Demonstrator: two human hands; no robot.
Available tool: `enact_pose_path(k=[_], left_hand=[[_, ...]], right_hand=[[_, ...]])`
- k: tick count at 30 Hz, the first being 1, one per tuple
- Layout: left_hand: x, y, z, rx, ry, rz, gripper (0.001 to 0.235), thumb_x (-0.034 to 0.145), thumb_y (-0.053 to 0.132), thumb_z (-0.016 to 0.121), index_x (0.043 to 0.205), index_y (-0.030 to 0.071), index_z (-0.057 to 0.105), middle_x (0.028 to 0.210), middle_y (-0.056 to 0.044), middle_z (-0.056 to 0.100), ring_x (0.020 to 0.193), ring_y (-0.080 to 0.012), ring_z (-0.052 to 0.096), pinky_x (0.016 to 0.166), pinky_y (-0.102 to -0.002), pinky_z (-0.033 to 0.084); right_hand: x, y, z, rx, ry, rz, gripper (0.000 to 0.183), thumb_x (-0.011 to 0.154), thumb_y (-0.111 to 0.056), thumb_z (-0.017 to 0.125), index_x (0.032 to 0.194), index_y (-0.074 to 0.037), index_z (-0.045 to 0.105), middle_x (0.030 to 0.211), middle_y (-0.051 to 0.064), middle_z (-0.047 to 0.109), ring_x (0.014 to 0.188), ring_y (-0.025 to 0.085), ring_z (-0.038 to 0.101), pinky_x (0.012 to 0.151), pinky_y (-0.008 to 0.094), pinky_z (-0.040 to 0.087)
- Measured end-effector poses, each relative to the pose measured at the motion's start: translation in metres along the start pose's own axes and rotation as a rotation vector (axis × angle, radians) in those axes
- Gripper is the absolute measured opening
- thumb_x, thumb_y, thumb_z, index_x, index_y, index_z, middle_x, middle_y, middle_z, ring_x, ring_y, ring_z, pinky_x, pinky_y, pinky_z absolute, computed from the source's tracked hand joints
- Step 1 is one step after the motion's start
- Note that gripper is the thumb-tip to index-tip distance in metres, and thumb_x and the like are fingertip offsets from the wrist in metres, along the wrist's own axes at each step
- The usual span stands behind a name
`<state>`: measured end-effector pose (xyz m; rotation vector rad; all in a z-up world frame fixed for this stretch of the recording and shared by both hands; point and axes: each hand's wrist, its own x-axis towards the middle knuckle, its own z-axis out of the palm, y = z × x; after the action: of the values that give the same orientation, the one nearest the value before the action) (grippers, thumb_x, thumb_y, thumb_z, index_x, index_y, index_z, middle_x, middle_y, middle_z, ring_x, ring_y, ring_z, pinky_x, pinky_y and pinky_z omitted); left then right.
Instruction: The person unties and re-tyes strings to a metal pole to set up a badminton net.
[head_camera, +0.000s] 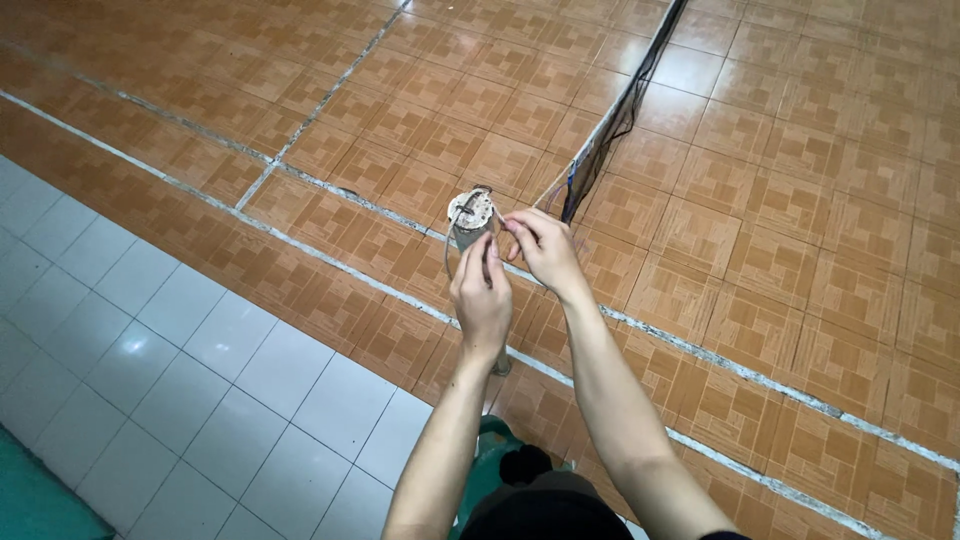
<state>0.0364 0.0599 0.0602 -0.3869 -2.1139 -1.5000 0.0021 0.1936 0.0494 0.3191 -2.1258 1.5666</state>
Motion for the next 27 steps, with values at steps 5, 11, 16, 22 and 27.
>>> enact_pose_path(k=[5,11,16,22,27], left_hand=[[-0.007,0.003,0.021,-0.045,-0.115,-0.183,0.031,0.102,0.008,0.056,0.129,-0.006,0.063,0.11,-0.026,0.072,0.099,-0.0382,0.072,0.082,-0.045,0.06],[-0.003,0.007,0.034,-0.401,0.003,-0.504,0.034,0.103,0.02,0.062,0.126,-0.004,0.066,0.109,-0.022,0.075,0.097,-0.0265,0.071,0.085,-0.04,0.055],[-0.011,-0.019,0.029,-0.364,0.058,-0.524,0.03,0.1,0.027,0.069,0.115,0.001,0.074,0.085,-0.016,0.077,0.082,-0.0146,0.067,0.074,-0.035,0.055],[-0.048,-0.044,0.037,-0.3,-0.14,-0.468,0.018,0.101,0.006,0.059,0.11,0.006,0.074,0.083,-0.007,0.074,0.071,-0.0121,0.063,0.068,-0.028,0.051],[-0.039,-0.037,0.024,-0.231,-0.092,-0.408,0.03,0.105,0.023,0.056,0.124,0.007,0.072,0.097,-0.015,0.078,0.085,-0.023,0.073,0.082,-0.039,0.056]], right_hand=[[-0.034,0.053,-0.003,-0.158,-0.068,0.0,0.013,0.096,0.0,0.066,0.105,-0.003,0.075,0.101,0.018,0.074,0.094,0.04,0.072,0.085,0.049,0.055],[-0.06,0.045,-0.01,-0.15,-0.082,0.041,0.015,0.094,-0.002,0.065,0.096,-0.01,0.078,0.081,0.01,0.074,0.073,0.032,0.073,0.069,0.041,0.057],[-0.056,0.014,-0.018,-0.148,-0.112,0.023,0.018,0.095,0.003,0.06,0.099,-0.006,0.076,0.086,0.013,0.076,0.073,0.031,0.076,0.068,0.043,0.058],[-0.034,0.02,-0.002,-0.045,-0.091,0.104,0.023,0.097,-0.007,0.069,0.119,-0.008,0.076,0.106,0.015,0.077,0.076,0.032,0.076,0.064,0.039,0.06],[-0.038,0.01,-0.005,0.014,0.061,0.294,0.018,0.091,-0.005,0.073,0.106,-0.011,0.08,0.086,0.012,0.077,0.049,0.013,0.067,0.042,0.024,0.051]])
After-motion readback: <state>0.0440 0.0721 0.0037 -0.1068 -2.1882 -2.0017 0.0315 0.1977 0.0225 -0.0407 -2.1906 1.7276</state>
